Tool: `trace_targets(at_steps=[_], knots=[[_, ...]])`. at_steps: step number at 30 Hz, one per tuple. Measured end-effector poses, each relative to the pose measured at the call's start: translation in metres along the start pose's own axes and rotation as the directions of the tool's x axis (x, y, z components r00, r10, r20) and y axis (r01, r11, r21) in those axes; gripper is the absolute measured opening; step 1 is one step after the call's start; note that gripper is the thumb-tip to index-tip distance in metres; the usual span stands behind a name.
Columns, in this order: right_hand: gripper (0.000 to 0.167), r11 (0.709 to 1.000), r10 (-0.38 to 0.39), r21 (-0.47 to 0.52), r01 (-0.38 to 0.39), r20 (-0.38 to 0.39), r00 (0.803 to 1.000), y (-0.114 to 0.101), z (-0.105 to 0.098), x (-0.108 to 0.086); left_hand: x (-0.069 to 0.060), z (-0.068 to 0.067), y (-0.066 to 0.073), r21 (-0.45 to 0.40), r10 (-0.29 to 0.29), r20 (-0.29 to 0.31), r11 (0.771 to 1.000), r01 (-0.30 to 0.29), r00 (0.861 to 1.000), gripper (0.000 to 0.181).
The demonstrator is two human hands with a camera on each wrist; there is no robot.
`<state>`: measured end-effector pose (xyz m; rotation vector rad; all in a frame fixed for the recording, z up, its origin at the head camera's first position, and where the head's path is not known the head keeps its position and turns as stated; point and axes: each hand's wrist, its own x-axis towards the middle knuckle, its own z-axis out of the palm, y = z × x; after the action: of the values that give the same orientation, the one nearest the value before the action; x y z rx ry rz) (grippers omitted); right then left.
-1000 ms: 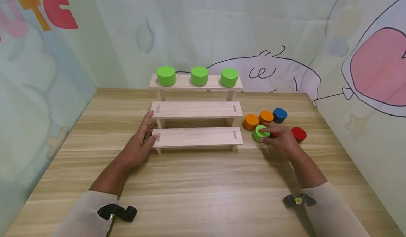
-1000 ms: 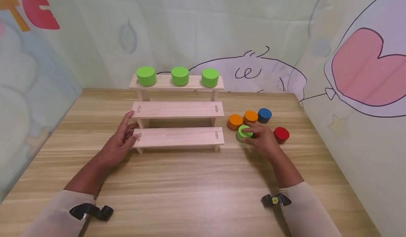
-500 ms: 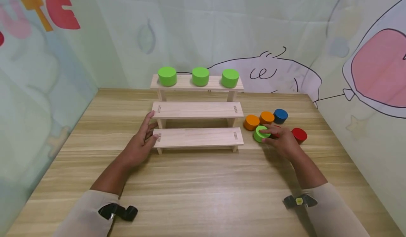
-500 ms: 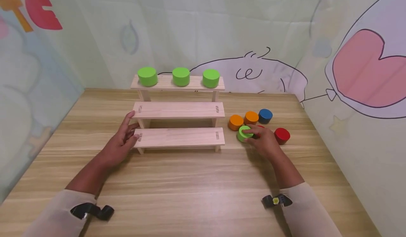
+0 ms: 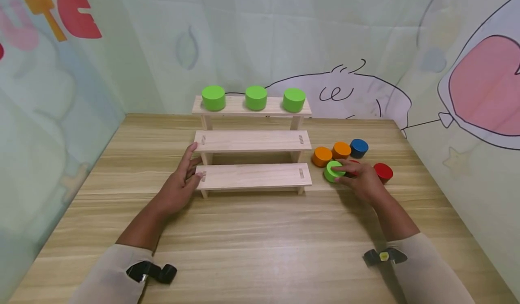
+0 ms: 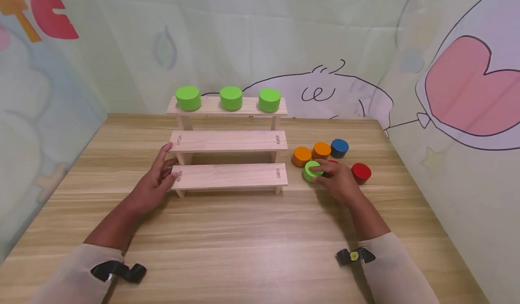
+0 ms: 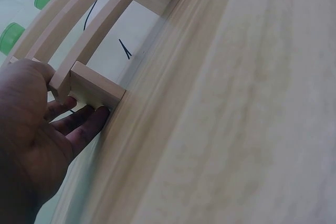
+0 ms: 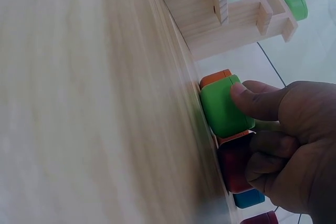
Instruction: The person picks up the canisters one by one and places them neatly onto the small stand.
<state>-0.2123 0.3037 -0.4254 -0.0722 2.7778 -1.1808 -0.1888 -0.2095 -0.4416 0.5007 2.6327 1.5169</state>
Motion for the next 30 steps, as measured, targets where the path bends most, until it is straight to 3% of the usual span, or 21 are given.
trace_targets(at_steps=[12,18,24,30], knots=[[0.036,0.996,-0.092,-0.007,0.092,-0.037,0.995,-0.003,0.001,-0.005,0.001,0.0,-0.001,-0.002,0.002,-0.002,1.0,-0.002,1.0,0.081],[0.037,0.986,-0.167,-0.011,0.167,-0.085,0.982,-0.008,0.002,-0.006,0.001,0.0,0.0,-0.002,-0.003,-0.004,1.0,0.003,1.0,0.081],[0.037,0.944,-0.309,0.041,0.327,-0.234,0.922,-0.004,0.005,-0.008,0.0,0.0,0.0,-0.004,-0.007,-0.002,1.0,0.007,1.0,0.081],[0.037,0.877,-0.43,0.046,0.478,-0.366,0.825,-0.004,0.008,-0.011,0.0,0.001,0.0,-0.009,-0.005,-0.002,1.0,0.005,1.0,0.082]])
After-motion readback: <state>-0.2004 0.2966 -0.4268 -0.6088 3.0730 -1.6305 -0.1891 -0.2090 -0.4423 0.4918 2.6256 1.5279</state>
